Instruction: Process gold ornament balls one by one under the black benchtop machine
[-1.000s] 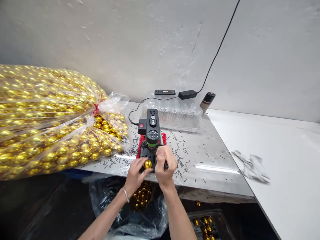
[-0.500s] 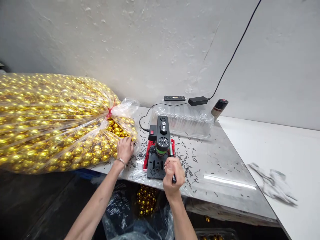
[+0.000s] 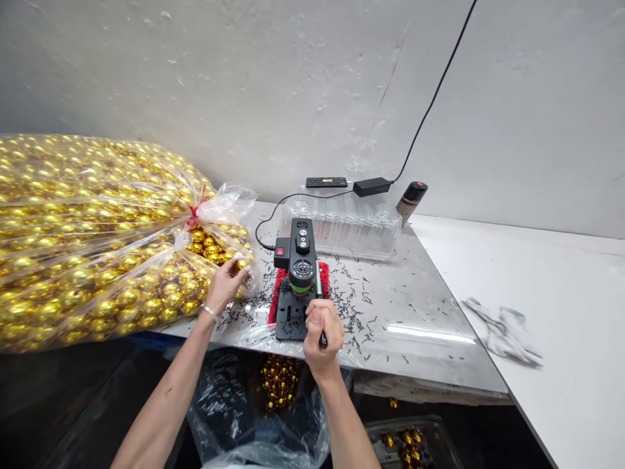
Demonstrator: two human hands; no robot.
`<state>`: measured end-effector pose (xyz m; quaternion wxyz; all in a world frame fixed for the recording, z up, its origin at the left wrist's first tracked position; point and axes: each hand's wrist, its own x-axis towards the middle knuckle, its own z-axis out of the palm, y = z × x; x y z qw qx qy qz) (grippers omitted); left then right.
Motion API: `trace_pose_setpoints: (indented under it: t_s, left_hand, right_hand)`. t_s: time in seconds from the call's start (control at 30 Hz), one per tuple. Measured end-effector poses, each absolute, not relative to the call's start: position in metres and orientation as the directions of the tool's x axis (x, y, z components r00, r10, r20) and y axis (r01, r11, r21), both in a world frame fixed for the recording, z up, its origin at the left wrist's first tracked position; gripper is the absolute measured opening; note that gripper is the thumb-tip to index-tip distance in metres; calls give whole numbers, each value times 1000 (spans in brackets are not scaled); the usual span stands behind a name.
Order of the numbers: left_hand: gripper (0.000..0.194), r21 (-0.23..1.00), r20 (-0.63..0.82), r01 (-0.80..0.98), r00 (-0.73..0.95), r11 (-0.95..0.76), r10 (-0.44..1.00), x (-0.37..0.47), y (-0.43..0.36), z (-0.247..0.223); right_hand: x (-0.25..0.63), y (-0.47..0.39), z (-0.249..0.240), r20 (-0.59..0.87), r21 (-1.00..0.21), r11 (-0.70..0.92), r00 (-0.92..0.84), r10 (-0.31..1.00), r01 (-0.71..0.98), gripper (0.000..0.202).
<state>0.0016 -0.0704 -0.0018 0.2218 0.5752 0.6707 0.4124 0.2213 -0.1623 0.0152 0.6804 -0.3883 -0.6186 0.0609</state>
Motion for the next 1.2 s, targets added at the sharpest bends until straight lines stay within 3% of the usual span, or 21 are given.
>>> trace_pose_setpoints:
  t_s: [0.03, 0.07, 0.13, 0.23, 0.37, 0.53, 0.77, 0.97, 1.2]
  left_hand:
    - [40, 944, 136, 327, -306, -30, 942, 3, -82, -3]
    - [45, 997, 70, 60, -333, -53, 940, 6, -94, -5]
    - [48, 952, -72, -305, -281, -18, 957, 18, -115, -12]
    - [46, 866, -236, -484, -166, 130, 957, 43, -135, -26]
    - [50, 911, -251, -362, -114, 195, 961, 72, -140, -45]
    - [39, 999, -7, 32, -94, 10, 996, 89, -134, -59]
    - [33, 814, 199, 560, -22, -152, 980, 99, -127, -54]
    - [30, 708, 308, 642, 95, -294, 947, 100, -127, -49]
    - [30, 790, 313, 540, 52, -291, 948, 105, -124, -62]
  right_hand:
    - [221, -162, 15, 792, -607, 689, 235, 563, 396, 30]
    - [221, -162, 14, 789, -611, 686, 243, 564, 395, 30]
    - [220, -162, 13, 786, -616, 681, 251, 565, 395, 31]
    - [220, -161, 14, 794, -605, 683, 245, 556, 409, 31]
    - [222, -162, 19, 819, -566, 697, 202, 537, 440, 29]
    - [223, -164, 24, 827, -547, 703, 162, 539, 454, 29]
    - [222, -164, 20, 827, -551, 704, 179, 533, 448, 29]
    - [223, -163, 18, 832, -543, 714, 168, 529, 442, 27]
    - [222, -164, 13, 820, -563, 705, 187, 541, 431, 25]
